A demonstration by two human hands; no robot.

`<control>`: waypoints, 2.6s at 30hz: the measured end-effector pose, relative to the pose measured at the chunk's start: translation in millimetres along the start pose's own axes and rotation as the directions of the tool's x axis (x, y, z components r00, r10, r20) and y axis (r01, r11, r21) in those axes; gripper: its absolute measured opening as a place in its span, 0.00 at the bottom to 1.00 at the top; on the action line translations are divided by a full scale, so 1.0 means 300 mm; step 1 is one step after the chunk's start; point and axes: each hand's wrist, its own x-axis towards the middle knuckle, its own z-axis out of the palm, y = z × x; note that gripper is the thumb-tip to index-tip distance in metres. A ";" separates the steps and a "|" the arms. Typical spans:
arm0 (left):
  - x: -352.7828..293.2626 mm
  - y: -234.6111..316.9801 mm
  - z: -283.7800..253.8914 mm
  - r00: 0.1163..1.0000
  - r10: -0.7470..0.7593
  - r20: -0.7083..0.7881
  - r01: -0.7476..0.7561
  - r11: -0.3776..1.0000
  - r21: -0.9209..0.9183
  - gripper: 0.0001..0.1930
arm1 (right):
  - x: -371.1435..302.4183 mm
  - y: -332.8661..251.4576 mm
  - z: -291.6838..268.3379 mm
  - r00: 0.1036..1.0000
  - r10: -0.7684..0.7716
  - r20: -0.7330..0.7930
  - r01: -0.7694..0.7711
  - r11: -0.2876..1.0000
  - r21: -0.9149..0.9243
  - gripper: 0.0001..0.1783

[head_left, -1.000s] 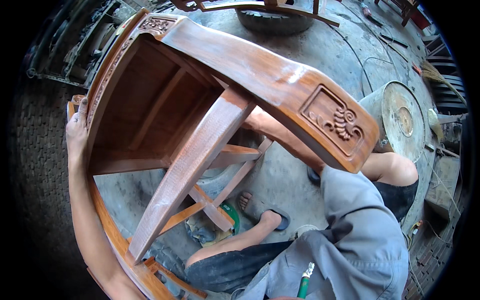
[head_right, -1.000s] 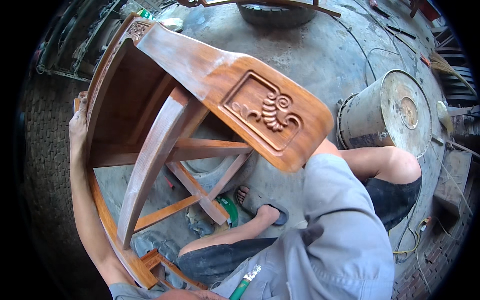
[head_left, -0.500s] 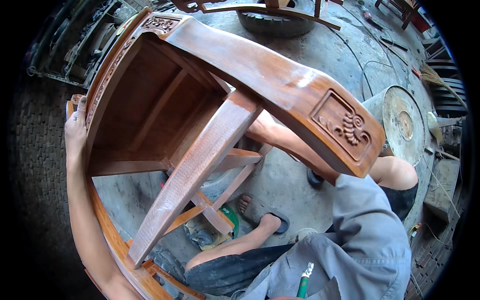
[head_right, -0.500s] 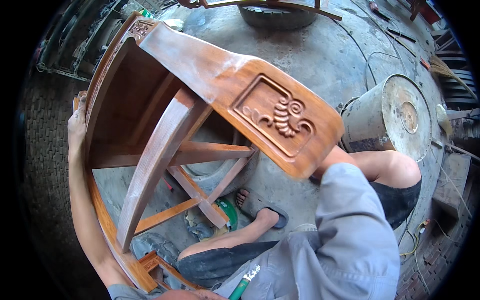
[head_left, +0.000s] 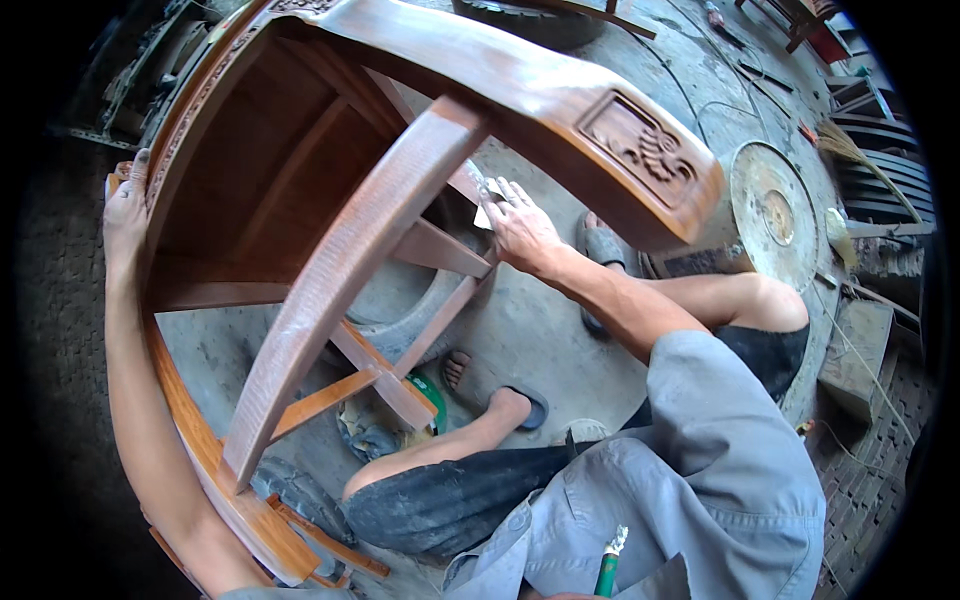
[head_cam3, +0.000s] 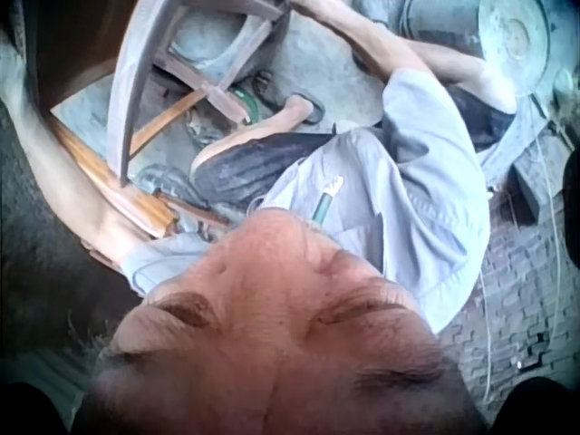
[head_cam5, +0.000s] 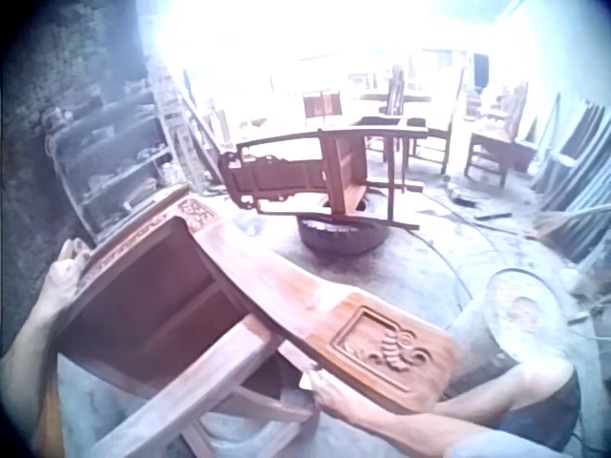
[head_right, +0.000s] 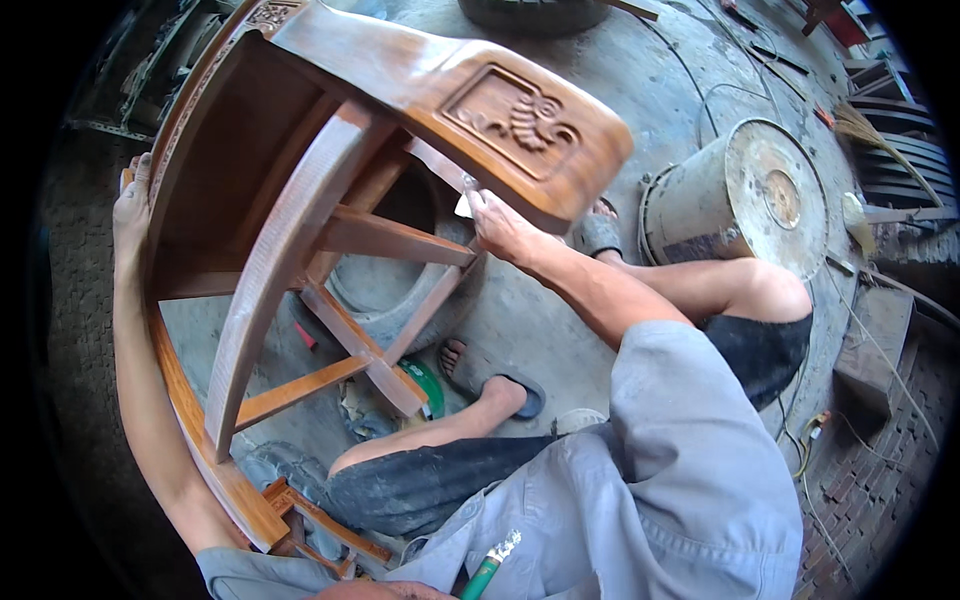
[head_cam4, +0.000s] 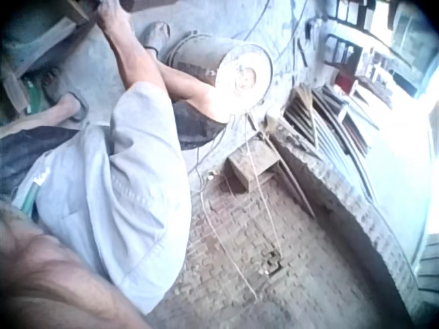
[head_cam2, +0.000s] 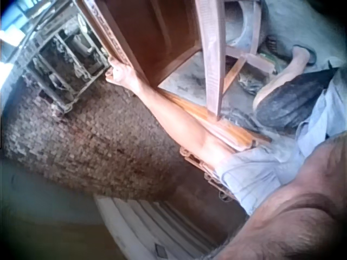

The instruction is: The person sits on the floor and sands a wooden chair using a sanding block and sandpaper. They wipe the chair with a cloth and continue sanding various parts of the chair frame.

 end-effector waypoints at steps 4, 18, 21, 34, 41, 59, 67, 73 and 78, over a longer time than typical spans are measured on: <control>-0.018 -0.034 -0.114 0.983 -0.181 0.039 0.177 0.979 0.101 0.40 | -0.302 -0.015 -0.009 0.990 -0.078 -0.114 0.079 0.997 0.006 0.37; -0.004 -0.023 -0.073 0.992 -0.129 -0.019 0.129 0.990 0.056 0.41 | -0.267 -0.009 -0.025 0.983 -0.160 -0.090 0.142 0.974 -0.175 0.29; 0.062 0.002 0.042 0.999 -0.033 0.027 0.030 0.994 0.101 0.41 | -0.083 -0.002 -0.015 0.995 -0.090 -0.040 0.080 0.973 -0.218 0.30; 0.124 -0.185 0.001 0.975 0.210 -0.072 -0.159 0.888 0.431 0.28 | -0.592 -0.077 0.020 0.931 0.219 -0.290 -0.177 0.970 0.164 0.42; 0.174 -0.261 -0.030 0.965 0.255 0.058 -0.242 0.786 0.568 0.30 | -0.561 -0.096 0.103 0.928 0.255 -0.270 -0.210 0.960 0.186 0.45; 0.180 -0.208 0.022 0.972 0.228 0.056 -0.222 0.816 0.534 0.28 | -0.436 -0.073 0.023 0.914 0.221 -0.340 -0.210 0.975 0.070 0.40; 0.118 -0.154 0.032 0.963 0.269 -0.021 -0.220 0.829 0.514 0.27 | -0.451 -0.060 -0.013 0.981 0.138 -0.136 -0.148 0.987 -0.061 0.43; 0.114 -0.181 -0.014 0.990 0.084 -0.110 -0.053 0.964 0.259 0.34 | -0.275 -0.047 -0.035 0.994 -0.016 -0.106 0.006 0.996 -0.089 0.37; 0.057 -0.134 0.010 0.974 0.181 -0.137 -0.149 0.966 0.213 0.35 | -0.203 -0.023 -0.071 0.997 -0.067 -0.030 0.064 0.995 -0.078 0.37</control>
